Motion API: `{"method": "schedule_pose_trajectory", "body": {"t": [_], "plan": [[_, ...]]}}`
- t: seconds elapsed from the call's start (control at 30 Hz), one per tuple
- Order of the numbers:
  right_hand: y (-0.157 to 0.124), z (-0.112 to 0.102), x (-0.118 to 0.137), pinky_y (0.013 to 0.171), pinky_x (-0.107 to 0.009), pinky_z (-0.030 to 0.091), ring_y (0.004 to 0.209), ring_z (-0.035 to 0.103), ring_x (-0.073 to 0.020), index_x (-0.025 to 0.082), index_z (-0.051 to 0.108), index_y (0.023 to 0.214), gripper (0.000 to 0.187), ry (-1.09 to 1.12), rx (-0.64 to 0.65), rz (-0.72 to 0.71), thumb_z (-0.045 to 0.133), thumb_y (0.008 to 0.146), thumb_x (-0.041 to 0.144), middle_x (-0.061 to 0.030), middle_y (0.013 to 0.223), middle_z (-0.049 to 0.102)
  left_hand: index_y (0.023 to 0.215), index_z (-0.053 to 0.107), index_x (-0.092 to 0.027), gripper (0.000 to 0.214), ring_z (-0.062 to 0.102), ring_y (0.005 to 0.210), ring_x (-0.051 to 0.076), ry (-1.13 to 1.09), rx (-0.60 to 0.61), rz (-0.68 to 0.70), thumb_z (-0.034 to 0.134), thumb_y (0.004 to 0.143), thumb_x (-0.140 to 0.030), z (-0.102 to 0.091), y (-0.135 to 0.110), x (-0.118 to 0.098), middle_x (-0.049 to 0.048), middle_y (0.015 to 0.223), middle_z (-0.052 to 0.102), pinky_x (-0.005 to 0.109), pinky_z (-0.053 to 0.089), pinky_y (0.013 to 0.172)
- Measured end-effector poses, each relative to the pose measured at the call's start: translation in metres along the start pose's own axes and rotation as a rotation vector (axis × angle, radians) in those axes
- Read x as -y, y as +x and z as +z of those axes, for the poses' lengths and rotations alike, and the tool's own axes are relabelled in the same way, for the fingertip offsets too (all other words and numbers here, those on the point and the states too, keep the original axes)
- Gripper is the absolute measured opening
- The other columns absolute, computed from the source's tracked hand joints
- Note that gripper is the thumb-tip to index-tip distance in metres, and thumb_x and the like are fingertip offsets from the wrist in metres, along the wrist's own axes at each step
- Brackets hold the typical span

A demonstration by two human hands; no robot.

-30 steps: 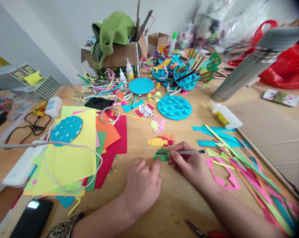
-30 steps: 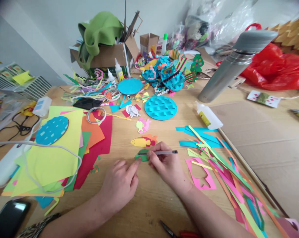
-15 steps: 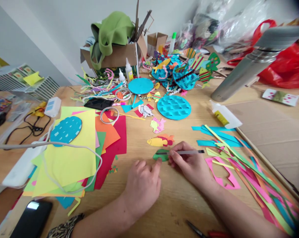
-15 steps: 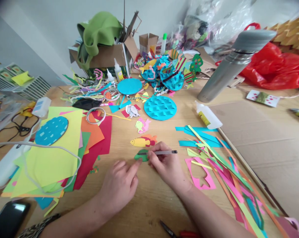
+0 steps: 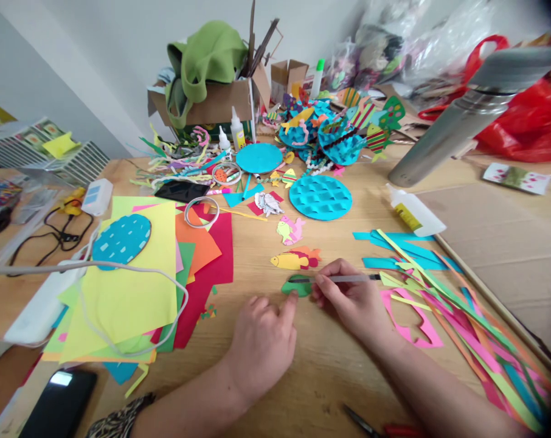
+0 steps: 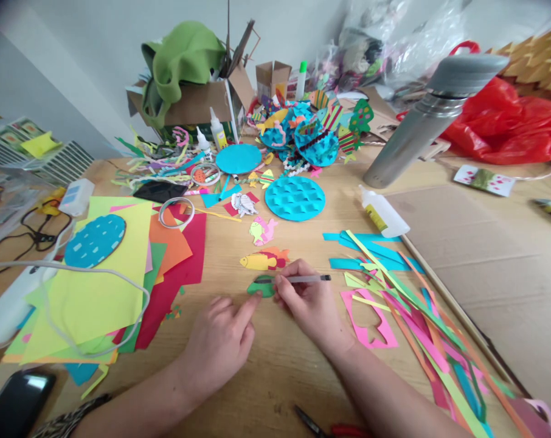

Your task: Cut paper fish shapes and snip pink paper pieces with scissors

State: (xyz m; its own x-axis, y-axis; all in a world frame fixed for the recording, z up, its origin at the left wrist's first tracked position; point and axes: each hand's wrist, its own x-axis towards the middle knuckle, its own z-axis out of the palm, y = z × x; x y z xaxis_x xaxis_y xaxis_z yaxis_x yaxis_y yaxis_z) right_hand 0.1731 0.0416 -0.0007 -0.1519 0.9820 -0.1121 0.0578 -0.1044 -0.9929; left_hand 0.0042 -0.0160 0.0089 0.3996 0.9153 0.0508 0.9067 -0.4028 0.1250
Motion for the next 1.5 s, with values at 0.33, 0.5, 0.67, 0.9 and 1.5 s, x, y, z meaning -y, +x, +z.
{"method": "schedule_pose_trajectory", "body": {"t": [0.33, 0.5, 0.67, 0.9, 1.5], "plan": [[-0.0006, -0.0005, -0.0002, 0.044, -0.024, 0.045, 0.048, 0.057, -0.0134, 0.020, 0.053, 0.076, 0.033, -0.056, 0.022, -0.006, 0.064, 0.084, 0.050, -0.0009, 0.059, 0.062, 0.126, 0.059, -0.014, 0.050, 0.059, 0.068, 0.024, -0.004, -0.012, 0.004, 0.047, 0.078, -0.009, 0.0006, 0.0003, 0.0002, 0.0045, 0.063, 0.063, 0.041, 0.052, 0.068], [-0.0013, -0.0007, -0.0005, 0.044, -0.023, 0.043, 0.048, 0.057, -0.0127, 0.019, 0.054, 0.077, 0.030, -0.069, 0.026, -0.007, 0.062, 0.086, 0.047, -0.0009, 0.058, 0.061, 0.126, 0.059, -0.015, 0.050, 0.060, 0.068, 0.024, -0.010, -0.015, 0.005, 0.048, 0.078, -0.009, 0.0008, 0.0010, 0.0010, 0.0045, 0.064, 0.064, 0.041, 0.052, 0.068], [-0.0018, -0.0004, -0.0004, 0.044, -0.023, 0.043, 0.048, 0.057, -0.0128, 0.019, 0.053, 0.078, 0.029, -0.064, 0.030, -0.001, 0.062, 0.086, 0.045, -0.0009, 0.059, 0.061, 0.127, 0.059, -0.015, 0.050, 0.059, 0.067, 0.023, -0.010, -0.010, 0.003, 0.049, 0.078, -0.009, -0.0001, 0.0010, 0.0010, 0.0040, 0.063, 0.063, 0.039, 0.052, 0.067], [-0.0016, -0.0016, -0.0025, 0.046, -0.023, 0.044, 0.050, 0.058, -0.0131, 0.019, 0.054, 0.078, 0.027, -0.082, 0.024, -0.021, 0.061, 0.087, 0.043, -0.0012, 0.061, 0.061, 0.121, 0.063, -0.015, 0.045, 0.059, 0.069, 0.023, -0.028, -0.065, 0.006, 0.049, 0.079, -0.009, 0.0021, -0.0002, 0.0024, 0.0046, 0.065, 0.064, 0.039, 0.051, 0.067], [-0.0009, -0.0009, -0.0021, 0.044, -0.022, 0.043, 0.048, 0.057, -0.0122, 0.019, 0.053, 0.077, 0.028, -0.057, 0.022, -0.016, 0.062, 0.085, 0.044, -0.0005, 0.059, 0.061, 0.119, 0.064, -0.015, 0.046, 0.059, 0.066, 0.024, -0.018, -0.095, 0.005, 0.048, 0.076, -0.007, 0.0020, -0.0003, 0.0025, 0.0035, 0.063, 0.064, 0.039, 0.051, 0.065]]}}
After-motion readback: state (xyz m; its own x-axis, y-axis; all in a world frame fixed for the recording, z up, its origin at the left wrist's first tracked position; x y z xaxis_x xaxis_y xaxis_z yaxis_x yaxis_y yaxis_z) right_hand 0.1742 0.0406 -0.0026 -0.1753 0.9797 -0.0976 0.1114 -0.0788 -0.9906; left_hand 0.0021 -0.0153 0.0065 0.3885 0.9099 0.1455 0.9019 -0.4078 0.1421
